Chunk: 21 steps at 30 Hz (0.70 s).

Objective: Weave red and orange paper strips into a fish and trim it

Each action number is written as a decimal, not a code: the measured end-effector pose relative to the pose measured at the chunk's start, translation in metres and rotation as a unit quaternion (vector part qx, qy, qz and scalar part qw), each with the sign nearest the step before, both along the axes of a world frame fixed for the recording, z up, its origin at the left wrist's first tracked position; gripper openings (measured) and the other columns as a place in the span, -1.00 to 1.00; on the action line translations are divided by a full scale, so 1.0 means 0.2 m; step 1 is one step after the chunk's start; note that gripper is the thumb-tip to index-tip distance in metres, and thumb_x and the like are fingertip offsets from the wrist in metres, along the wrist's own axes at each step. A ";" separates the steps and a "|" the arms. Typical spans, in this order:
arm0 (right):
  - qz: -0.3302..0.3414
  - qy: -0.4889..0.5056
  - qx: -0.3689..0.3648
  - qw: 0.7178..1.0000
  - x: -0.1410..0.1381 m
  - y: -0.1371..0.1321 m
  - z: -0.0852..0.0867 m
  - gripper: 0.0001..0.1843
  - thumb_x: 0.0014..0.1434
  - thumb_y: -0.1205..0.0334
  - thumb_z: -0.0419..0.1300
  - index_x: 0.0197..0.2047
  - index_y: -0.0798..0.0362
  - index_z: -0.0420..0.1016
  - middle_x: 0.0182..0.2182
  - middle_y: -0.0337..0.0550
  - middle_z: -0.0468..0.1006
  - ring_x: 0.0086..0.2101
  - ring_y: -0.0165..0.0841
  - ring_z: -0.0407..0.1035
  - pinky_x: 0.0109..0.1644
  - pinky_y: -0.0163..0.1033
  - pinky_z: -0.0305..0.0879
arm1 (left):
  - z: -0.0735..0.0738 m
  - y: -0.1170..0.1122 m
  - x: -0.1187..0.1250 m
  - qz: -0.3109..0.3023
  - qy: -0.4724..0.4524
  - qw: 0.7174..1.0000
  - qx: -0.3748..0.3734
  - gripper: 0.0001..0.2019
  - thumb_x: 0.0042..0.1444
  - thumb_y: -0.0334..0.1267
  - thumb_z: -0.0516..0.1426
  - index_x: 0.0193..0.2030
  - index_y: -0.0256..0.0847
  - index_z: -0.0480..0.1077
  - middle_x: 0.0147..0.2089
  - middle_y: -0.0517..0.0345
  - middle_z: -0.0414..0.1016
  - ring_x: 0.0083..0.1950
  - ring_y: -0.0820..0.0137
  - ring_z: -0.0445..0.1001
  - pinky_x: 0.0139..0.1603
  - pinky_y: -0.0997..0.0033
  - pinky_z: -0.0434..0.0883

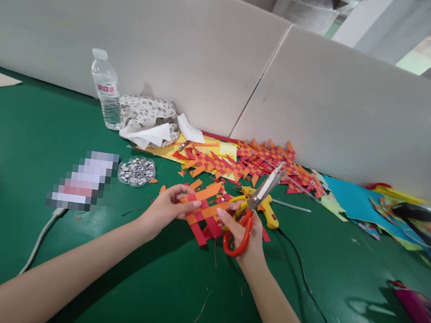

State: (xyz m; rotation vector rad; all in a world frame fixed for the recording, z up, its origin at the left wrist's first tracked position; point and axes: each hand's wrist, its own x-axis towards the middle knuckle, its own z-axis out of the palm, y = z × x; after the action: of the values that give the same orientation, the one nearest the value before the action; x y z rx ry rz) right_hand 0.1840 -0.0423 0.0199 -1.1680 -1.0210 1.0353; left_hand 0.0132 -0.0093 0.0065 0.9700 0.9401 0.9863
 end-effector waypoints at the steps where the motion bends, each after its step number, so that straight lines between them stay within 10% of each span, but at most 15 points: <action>1: -0.003 0.007 -0.002 1.000 0.01 0.00 0.00 -0.59 -0.19 0.12 0.39 -0.42 0.00 0.21 -0.46 -0.31 0.36 -0.50 -0.42 0.35 -0.42 -0.26 0.38 | 0.00 0.00 0.00 0.001 -0.014 1.000 -0.012 -0.70 -0.18 -0.15 0.31 -0.33 -0.18 0.36 -0.42 0.27 0.47 -0.46 0.54 0.42 -0.47 0.59 0.32; 10: 0.016 -0.030 0.014 0.999 0.04 0.01 -0.01 -0.66 -0.09 0.03 0.31 -0.39 0.01 0.26 -0.41 -0.25 0.39 -0.37 -0.32 0.39 -0.32 -0.22 0.37 | 0.01 0.02 -0.05 -0.052 -0.028 0.997 -0.045 -0.80 -0.24 -0.24 0.34 -0.41 -0.25 0.54 -0.35 0.05 0.59 -0.37 0.34 0.55 -0.24 0.37 0.47; 21: 0.092 -0.075 -0.045 0.992 0.02 -0.02 0.01 -0.60 -0.30 0.10 0.42 -0.50 0.03 0.28 -0.54 -0.30 0.39 -0.51 -0.40 0.30 -0.42 -0.26 0.30 | 0.05 -0.01 -0.05 -0.137 -0.033 0.985 -0.096 -0.81 -0.13 -0.13 0.28 -0.45 -0.22 0.53 -0.45 0.07 0.58 -0.48 0.38 0.51 -0.45 0.48 0.44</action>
State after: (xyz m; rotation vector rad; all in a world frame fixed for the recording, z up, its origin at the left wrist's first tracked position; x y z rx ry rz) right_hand 0.1885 -0.0465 0.0228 -1.2565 -1.2282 1.1608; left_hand 0.0041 -0.0106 0.0169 0.8713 0.8058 0.6795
